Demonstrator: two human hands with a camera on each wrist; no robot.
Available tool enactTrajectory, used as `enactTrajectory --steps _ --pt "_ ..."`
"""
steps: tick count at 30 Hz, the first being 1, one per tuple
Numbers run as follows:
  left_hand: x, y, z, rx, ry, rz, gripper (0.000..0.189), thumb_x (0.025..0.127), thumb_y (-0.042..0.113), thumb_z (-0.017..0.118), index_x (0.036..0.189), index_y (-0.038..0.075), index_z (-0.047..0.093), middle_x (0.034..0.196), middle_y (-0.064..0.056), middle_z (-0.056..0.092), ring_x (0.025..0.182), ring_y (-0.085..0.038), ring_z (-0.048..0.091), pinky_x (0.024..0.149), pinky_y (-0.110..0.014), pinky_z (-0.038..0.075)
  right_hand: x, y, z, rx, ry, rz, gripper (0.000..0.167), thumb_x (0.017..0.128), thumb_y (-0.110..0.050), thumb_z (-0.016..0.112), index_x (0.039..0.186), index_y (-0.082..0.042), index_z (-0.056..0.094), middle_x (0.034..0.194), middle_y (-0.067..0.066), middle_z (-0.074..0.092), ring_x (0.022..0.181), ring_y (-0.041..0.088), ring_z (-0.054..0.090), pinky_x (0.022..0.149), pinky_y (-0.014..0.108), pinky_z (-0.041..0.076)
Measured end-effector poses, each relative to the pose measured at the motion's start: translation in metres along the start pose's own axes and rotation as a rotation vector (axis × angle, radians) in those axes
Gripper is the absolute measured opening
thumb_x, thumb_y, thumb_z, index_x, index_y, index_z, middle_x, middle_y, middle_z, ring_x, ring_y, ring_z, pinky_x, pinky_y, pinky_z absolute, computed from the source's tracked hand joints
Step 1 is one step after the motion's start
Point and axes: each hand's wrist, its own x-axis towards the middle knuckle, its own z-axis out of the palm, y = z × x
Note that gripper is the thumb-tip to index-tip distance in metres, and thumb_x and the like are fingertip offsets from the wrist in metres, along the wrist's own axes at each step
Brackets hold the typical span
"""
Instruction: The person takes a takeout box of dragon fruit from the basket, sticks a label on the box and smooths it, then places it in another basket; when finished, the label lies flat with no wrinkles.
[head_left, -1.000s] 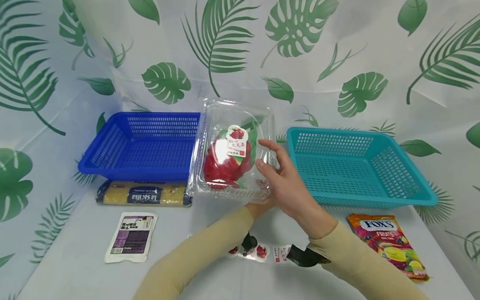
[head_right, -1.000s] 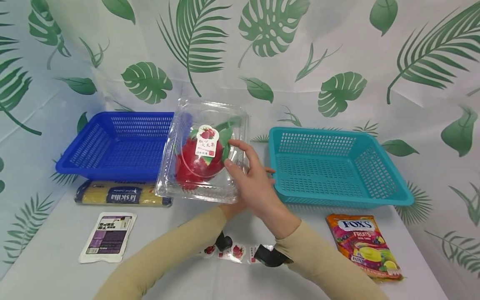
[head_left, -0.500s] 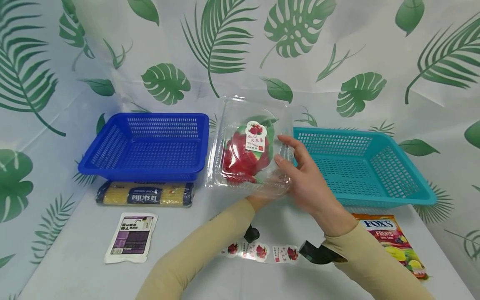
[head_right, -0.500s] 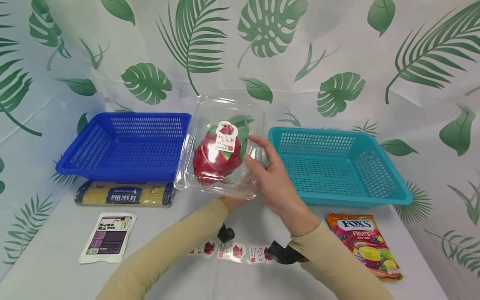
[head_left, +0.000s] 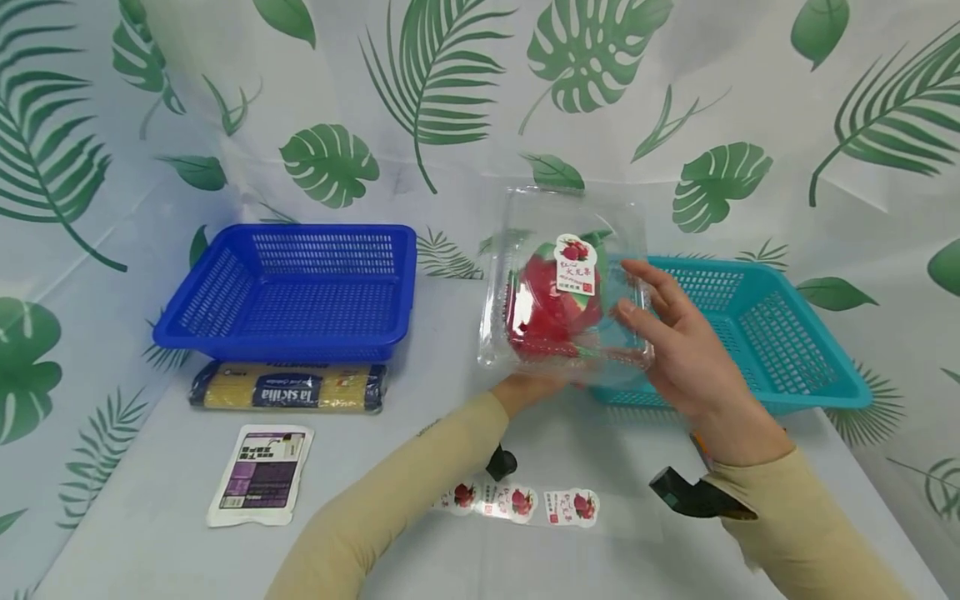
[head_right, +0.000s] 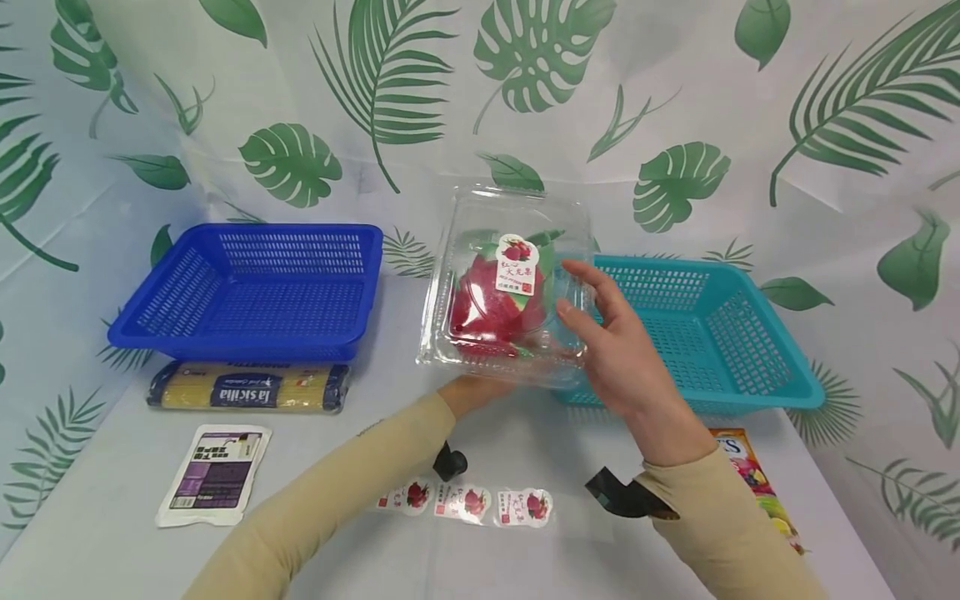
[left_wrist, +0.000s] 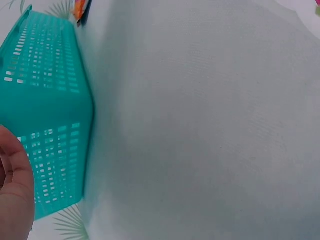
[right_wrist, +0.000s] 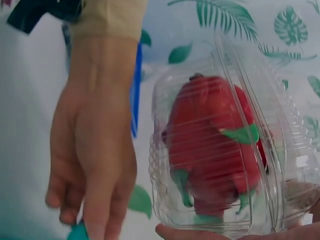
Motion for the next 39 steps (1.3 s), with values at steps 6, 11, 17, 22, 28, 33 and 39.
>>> enactTrajectory --steps 6,11,17,22,28,33,39 --pt "0.015 -0.022 0.002 -0.135 -0.084 0.115 0.021 0.095 0.006 0.062 0.115 0.0 0.057 0.085 -0.005 0.062 0.071 -0.018 0.061 0.065 -0.025 0.055 0.002 -0.007 -0.039 -0.015 0.015 0.018 0.054 0.103 -0.015 0.048 0.151 -0.029 0.03 0.157 0.005 0.007 0.128 0.02 0.035 0.08 0.028 0.056" --pt "0.012 -0.019 -0.002 -0.081 -0.114 0.09 0.026 0.095 0.01 0.064 0.119 0.003 0.056 0.086 -0.006 0.061 0.077 -0.025 0.062 0.068 -0.026 0.056 0.002 -0.005 -0.071 -0.053 0.037 0.037 0.055 0.104 -0.016 0.047 0.153 -0.031 0.026 0.157 0.005 0.004 0.124 0.017 0.036 0.079 0.027 0.056" --pt "0.012 -0.017 -0.002 -0.084 -0.102 0.005 0.032 0.095 0.012 0.064 0.125 0.004 0.055 0.092 -0.005 0.059 0.077 -0.017 0.061 0.069 -0.026 0.055 0.0 0.001 -0.104 -0.014 0.03 0.035 0.054 0.105 -0.015 0.042 0.155 -0.026 0.023 0.158 0.005 -0.008 0.12 0.016 0.034 0.078 0.028 0.056" --pt "0.013 -0.015 -0.002 -0.124 -0.098 -0.046 0.033 0.095 0.013 0.066 0.125 0.004 0.055 0.089 -0.006 0.056 0.076 -0.017 0.062 0.068 -0.026 0.054 -0.006 0.007 -0.132 0.009 0.029 0.025 0.052 0.106 -0.012 0.039 0.154 -0.026 0.026 0.155 0.006 -0.015 0.117 0.014 0.037 0.075 0.029 0.057" --pt "0.013 -0.015 -0.002 -0.157 -0.117 -0.044 0.04 0.096 0.014 0.065 0.133 0.004 0.051 0.09 -0.006 0.056 0.088 -0.032 0.064 0.071 -0.03 0.055 -0.014 0.01 -0.164 -0.054 0.021 0.04 0.052 0.106 -0.012 0.037 0.155 -0.027 0.023 0.154 0.005 -0.01 0.114 0.009 0.041 0.075 0.026 0.056" --pt "0.014 -0.015 -0.002 -0.167 -0.116 -0.061 0.036 0.095 0.015 0.066 0.129 0.01 0.054 0.092 -0.007 0.056 0.096 -0.038 0.063 0.077 -0.039 0.055 -0.017 0.012 -0.182 -0.172 0.034 0.088 0.054 0.106 -0.015 0.038 0.156 -0.027 0.021 0.15 0.0 0.006 0.11 0.006 0.046 0.075 0.024 0.055" --pt "0.014 -0.013 -0.001 -0.174 -0.123 -0.066 0.035 0.095 0.013 0.066 0.128 0.012 0.054 0.092 -0.008 0.055 0.101 -0.043 0.06 0.084 -0.047 0.053 -0.016 0.015 -0.2 -0.292 0.034 0.203 0.054 0.107 -0.021 0.039 0.156 -0.034 0.019 0.144 0.001 0.009 0.106 0.009 0.041 0.074 0.026 0.056"
